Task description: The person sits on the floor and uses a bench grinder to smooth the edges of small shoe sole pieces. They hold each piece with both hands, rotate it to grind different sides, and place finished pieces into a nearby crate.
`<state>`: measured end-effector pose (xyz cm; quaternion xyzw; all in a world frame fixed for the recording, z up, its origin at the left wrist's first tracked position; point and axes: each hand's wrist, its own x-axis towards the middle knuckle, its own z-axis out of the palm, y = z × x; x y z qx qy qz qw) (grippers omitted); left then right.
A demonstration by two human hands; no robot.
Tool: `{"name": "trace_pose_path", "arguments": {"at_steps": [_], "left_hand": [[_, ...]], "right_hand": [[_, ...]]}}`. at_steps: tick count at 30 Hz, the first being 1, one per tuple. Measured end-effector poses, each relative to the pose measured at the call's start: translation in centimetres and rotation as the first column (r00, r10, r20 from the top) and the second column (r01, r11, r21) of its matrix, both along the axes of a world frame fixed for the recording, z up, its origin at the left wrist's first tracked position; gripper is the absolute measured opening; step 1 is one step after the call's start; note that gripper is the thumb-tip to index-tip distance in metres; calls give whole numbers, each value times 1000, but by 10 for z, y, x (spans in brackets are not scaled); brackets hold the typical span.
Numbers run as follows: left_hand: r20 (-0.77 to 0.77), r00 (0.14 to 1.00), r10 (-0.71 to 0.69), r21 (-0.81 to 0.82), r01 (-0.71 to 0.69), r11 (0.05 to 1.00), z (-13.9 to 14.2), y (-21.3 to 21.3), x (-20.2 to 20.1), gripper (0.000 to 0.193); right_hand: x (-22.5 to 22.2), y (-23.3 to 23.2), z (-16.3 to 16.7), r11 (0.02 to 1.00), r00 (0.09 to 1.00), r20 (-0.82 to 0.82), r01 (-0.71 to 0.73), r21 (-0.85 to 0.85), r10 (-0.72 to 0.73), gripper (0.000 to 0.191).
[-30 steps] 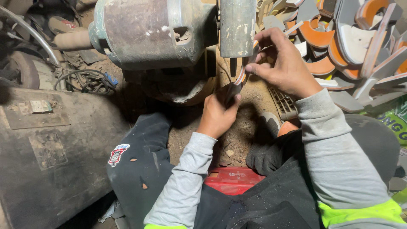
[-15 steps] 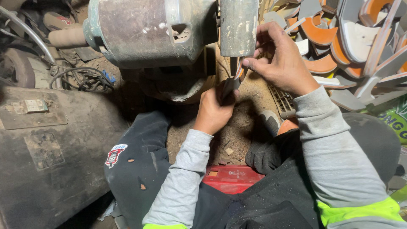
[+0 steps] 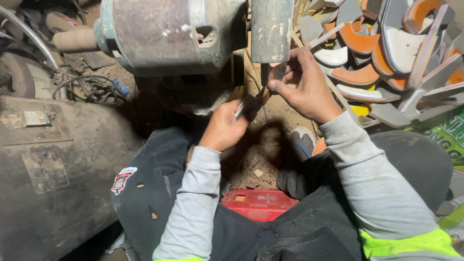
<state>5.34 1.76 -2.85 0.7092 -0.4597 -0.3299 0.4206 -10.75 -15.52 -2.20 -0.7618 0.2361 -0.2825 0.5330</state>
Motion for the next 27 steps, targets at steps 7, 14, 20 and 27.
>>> {"name": "trace_pose_path", "arguments": {"at_steps": [7,14,20,27], "left_hand": [[198,979,-55,133,29,991,30,19,7,12],[605,789,110,-119,-47,992,47,23,-22,42],[180,981,78,-147,-52,988,22,18,-19,21],[-716,698,26,-144,-184,972,-13,3,-17,25]], "right_hand": [[-10,5,-7,965,965,-222,-85,247,142,42],[-18,-7,-3,962,968,-134,-183,202,212,35],[-30,-23,14,887,955,59,-292,358,291,35],[-30,-33,29,949,971,-89,-195,248,223,27]]}}
